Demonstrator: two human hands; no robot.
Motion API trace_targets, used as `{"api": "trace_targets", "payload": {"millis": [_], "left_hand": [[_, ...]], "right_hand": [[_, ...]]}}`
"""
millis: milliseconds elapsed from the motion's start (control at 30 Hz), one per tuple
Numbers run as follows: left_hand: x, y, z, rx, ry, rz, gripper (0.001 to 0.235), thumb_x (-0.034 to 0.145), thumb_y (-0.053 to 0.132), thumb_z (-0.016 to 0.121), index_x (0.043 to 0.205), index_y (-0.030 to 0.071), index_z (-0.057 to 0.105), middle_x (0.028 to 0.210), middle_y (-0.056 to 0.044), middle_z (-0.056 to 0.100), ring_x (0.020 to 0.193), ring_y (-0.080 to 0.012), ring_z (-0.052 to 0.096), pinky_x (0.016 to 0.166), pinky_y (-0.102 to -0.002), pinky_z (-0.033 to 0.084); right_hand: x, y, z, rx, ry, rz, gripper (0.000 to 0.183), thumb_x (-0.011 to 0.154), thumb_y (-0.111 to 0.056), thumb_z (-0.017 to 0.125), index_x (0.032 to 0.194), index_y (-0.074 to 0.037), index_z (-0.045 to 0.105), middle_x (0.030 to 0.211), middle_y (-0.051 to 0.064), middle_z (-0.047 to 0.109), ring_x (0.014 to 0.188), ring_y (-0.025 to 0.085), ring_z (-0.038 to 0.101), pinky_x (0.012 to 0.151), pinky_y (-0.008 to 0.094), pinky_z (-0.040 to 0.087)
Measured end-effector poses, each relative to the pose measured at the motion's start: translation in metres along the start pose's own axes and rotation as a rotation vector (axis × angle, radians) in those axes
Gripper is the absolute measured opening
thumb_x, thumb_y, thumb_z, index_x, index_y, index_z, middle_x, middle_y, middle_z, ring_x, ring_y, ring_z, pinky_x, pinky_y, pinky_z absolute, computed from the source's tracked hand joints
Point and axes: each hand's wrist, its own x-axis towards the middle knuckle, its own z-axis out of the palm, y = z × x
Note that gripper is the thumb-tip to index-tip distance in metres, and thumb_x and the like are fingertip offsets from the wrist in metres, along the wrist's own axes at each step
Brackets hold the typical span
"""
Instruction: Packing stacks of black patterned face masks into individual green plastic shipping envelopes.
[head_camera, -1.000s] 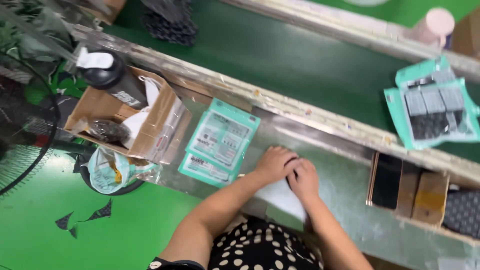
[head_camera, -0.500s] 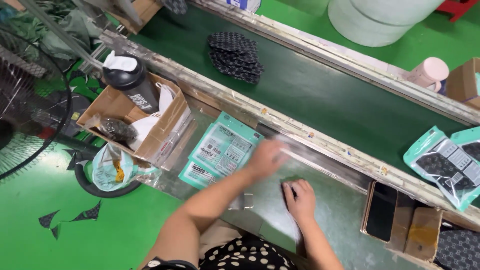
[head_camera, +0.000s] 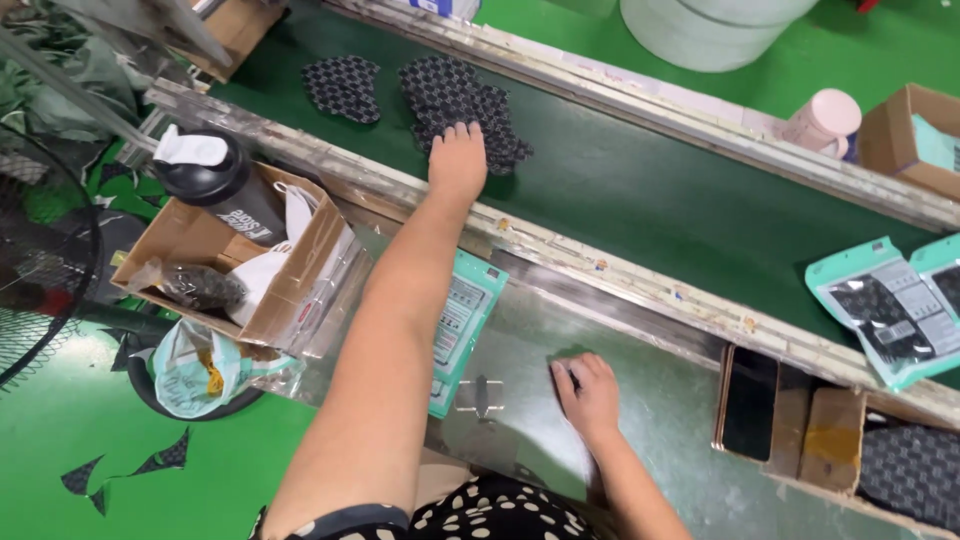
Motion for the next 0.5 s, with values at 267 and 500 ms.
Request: {"api": "trace_targets", "payload": {"millis": [267,500], "left_hand": [[-0.098,0.081,-0.184,-0.360,-0.071,0.611,0.029,0.076,0.012,0.070,0.104,0.012,0.072,0.096,-0.009,0.073,0.101,-0.0313,0.066,0.109,-0.050,0.044],[-0.211,0.098,-0.227,-1.114,-0.051,0.877,0.065,0.086,0.022,0.087,0.142,0.013,0.053,0.146,-0.012,0.056,0.141,-0.0345,0.051,0.131,-0.049,0.027]], "right_hand": [[0.033,-0.045,-0.041,-0.100,0.355,-0.064,0.060,0.083,-0.025,0.075,0.130,0.004,0.053,0.126,0.031,0.050,0.115,0.046,0.050,0.106,0.048,0.034],[0.004,0.015,-0.051,0.563,0.045,0.286,0.052,0.083,-0.020,0.087,0.129,-0.009,0.065,0.131,0.011,0.071,0.122,0.027,0.069,0.115,0.047,0.048]]}}
